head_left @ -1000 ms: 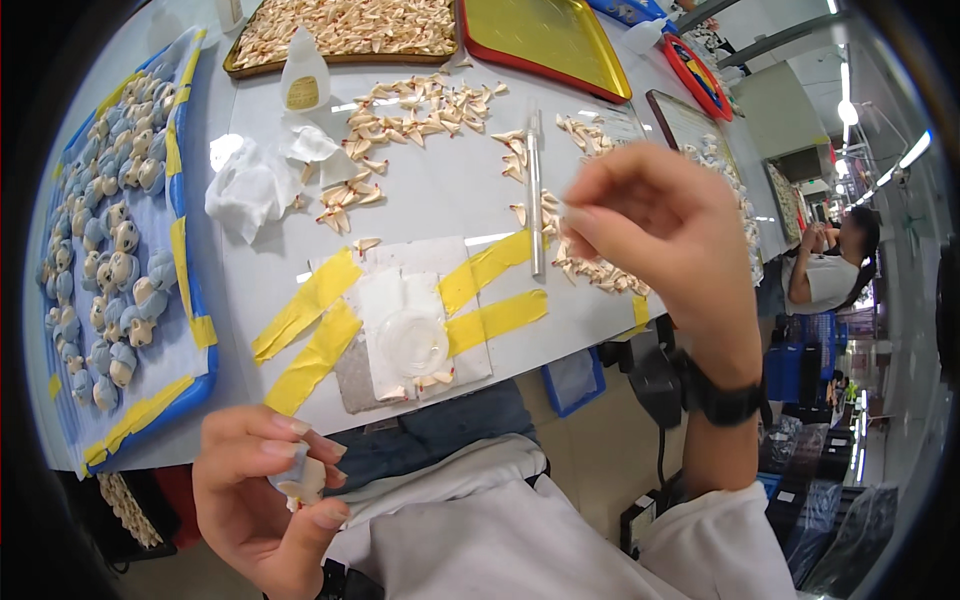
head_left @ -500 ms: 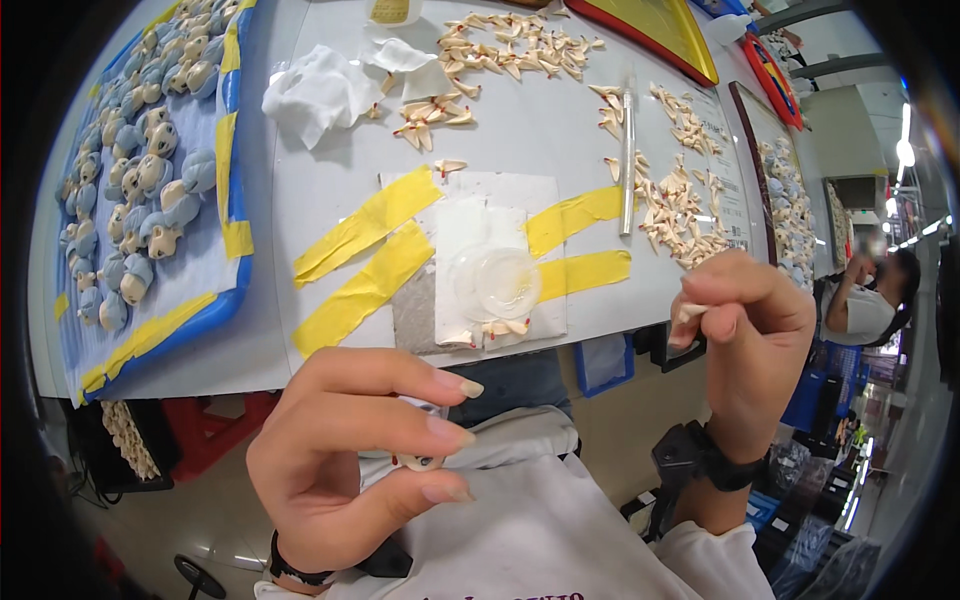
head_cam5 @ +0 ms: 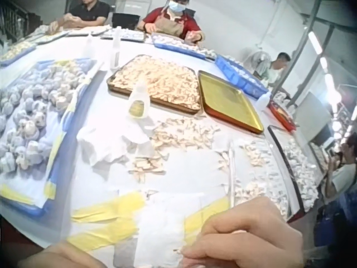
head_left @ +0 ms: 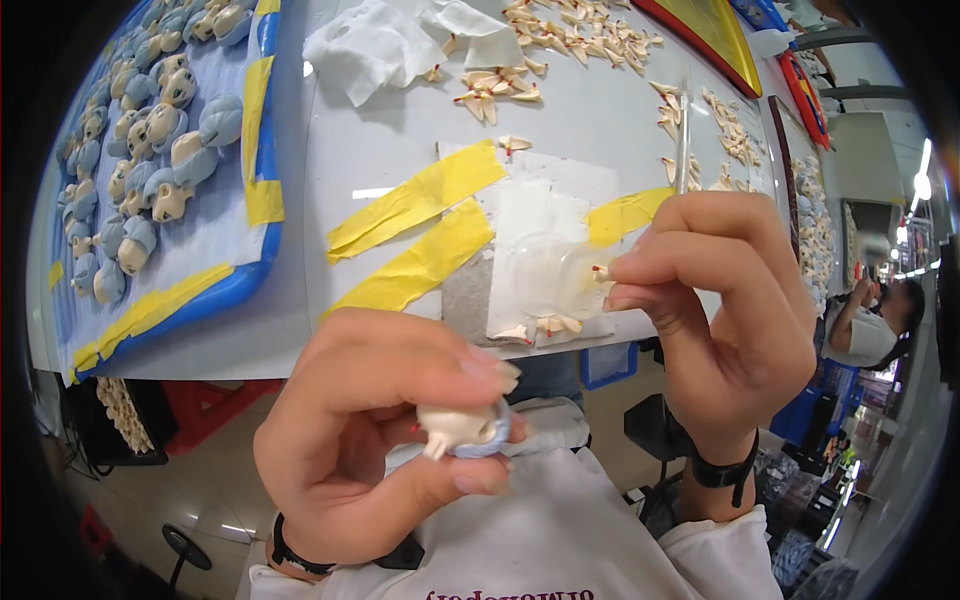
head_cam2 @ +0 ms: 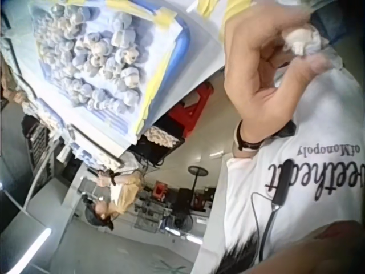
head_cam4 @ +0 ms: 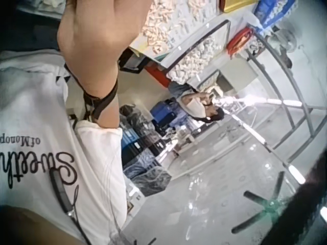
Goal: The person assembles small doll heads by attaching tiny white components, likely ears, to the sides of each head. They pick up a head from a blue tray, attach the parts by hand, and place the finished head back on the tray, repeating this process throughout the clip.
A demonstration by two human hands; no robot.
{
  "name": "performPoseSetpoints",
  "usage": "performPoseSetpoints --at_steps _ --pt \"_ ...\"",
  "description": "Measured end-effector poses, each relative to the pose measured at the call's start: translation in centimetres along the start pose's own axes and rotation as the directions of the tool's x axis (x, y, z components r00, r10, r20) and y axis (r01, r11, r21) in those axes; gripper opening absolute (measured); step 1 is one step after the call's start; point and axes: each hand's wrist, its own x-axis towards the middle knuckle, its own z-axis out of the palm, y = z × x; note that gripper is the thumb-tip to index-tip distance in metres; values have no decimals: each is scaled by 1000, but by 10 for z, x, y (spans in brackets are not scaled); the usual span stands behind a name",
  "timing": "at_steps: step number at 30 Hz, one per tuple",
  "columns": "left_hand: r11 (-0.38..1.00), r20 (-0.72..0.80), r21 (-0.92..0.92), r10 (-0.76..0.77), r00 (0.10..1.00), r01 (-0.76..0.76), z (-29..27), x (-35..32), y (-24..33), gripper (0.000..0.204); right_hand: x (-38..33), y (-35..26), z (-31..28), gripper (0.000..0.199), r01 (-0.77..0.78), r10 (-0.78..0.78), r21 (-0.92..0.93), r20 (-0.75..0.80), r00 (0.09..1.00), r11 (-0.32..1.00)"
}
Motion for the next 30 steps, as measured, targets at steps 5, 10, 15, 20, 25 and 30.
performPoseSetpoints --at_steps 5,10,15,20,25,30 --pt "992 -6 43 117 993 -116 -1 4 -6 49 4 -10 -1 17 84 -77 -183 45 996 980" --pt "992 -133 -129 -35 990 18 17 5 -3 52 1 -15 0 15 37 -34 -173 19 999 984" --pt "981 -148 -189 -65 987 36 23 3 2 50 -2 -28 -9 13 -99 58 339 131 990 935" --pt "993 -143 -118 -19 990 2 23 0 -2 46 -20 -43 6 13 -127 122 319 36 992 939" --pt "988 -49 116 104 993 -98 11 -7 -4 42 -24 -45 5 17 -118 116 298 23 993 947" --pt "957 -7 269 115 993 -109 12 -9 -1 44 -29 -45 4 17 -165 157 332 52 986 929"
